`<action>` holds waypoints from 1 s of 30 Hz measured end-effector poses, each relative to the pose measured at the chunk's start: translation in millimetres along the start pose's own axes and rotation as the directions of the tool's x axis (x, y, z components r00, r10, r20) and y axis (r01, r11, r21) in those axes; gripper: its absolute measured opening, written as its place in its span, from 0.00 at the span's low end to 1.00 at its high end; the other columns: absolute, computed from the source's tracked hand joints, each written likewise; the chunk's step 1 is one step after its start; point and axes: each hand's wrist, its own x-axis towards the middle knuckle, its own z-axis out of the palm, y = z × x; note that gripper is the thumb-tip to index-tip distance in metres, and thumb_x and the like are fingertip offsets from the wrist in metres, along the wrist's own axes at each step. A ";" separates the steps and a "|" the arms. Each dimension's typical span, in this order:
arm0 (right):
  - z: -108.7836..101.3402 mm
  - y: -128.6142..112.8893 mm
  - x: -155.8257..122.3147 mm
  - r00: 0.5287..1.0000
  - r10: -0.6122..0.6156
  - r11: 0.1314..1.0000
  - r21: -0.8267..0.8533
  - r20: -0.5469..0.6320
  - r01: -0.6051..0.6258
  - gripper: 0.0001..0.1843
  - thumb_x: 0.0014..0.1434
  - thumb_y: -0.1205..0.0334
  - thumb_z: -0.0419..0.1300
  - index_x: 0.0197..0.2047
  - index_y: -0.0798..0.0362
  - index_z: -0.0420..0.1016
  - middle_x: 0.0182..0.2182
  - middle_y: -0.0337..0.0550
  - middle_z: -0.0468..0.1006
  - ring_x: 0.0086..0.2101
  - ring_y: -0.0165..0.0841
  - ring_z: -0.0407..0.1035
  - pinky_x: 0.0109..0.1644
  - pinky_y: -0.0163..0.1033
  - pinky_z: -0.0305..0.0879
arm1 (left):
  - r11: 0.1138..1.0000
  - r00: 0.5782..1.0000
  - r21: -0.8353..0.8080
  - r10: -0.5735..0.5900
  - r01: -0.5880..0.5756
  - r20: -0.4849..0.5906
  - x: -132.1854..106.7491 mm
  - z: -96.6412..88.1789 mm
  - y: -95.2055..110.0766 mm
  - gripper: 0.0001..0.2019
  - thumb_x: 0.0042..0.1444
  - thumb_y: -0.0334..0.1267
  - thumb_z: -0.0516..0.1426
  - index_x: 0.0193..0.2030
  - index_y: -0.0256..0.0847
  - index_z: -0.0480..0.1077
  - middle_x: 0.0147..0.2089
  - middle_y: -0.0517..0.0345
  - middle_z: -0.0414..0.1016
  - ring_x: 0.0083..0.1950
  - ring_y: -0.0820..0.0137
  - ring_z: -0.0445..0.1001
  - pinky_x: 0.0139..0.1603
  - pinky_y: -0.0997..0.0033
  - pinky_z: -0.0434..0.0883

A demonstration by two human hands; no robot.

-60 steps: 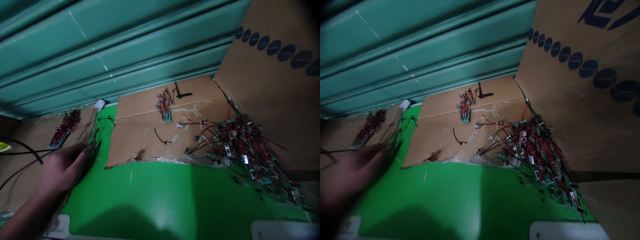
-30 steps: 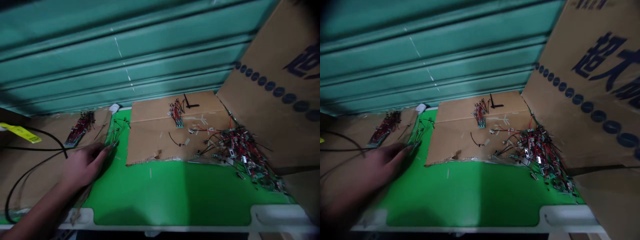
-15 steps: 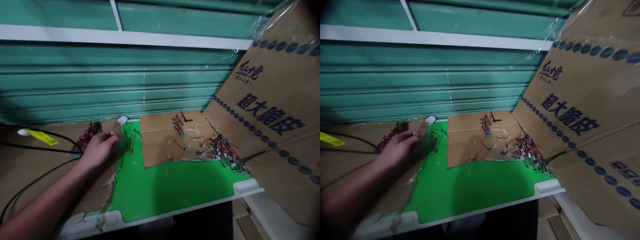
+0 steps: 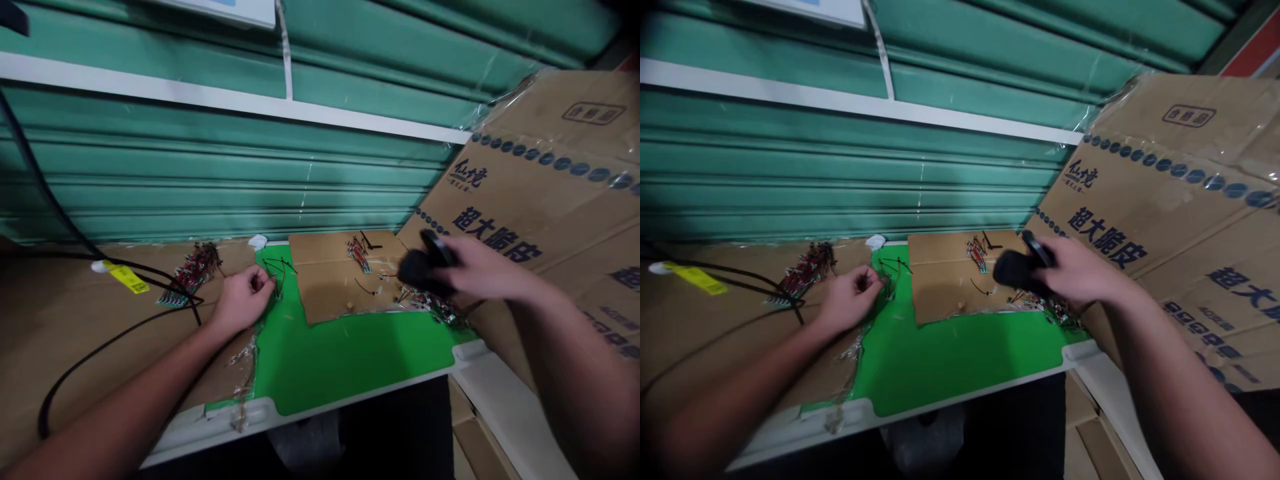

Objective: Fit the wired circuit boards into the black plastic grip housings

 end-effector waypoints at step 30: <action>75.4 -105.7 57.1 0.914 -0.371 0.905 0.158 -0.165 0.395 0.21 0.71 0.42 0.62 0.52 0.50 0.67 0.42 0.51 0.79 0.40 0.46 0.75 0.44 0.49 0.72 | 0.926 0.997 -0.378 0.024 0.005 0.071 -18.3 1.4 25.5 0.17 0.67 0.52 0.56 0.35 0.42 0.74 0.29 0.60 0.71 0.33 0.66 0.70 0.35 0.68 0.64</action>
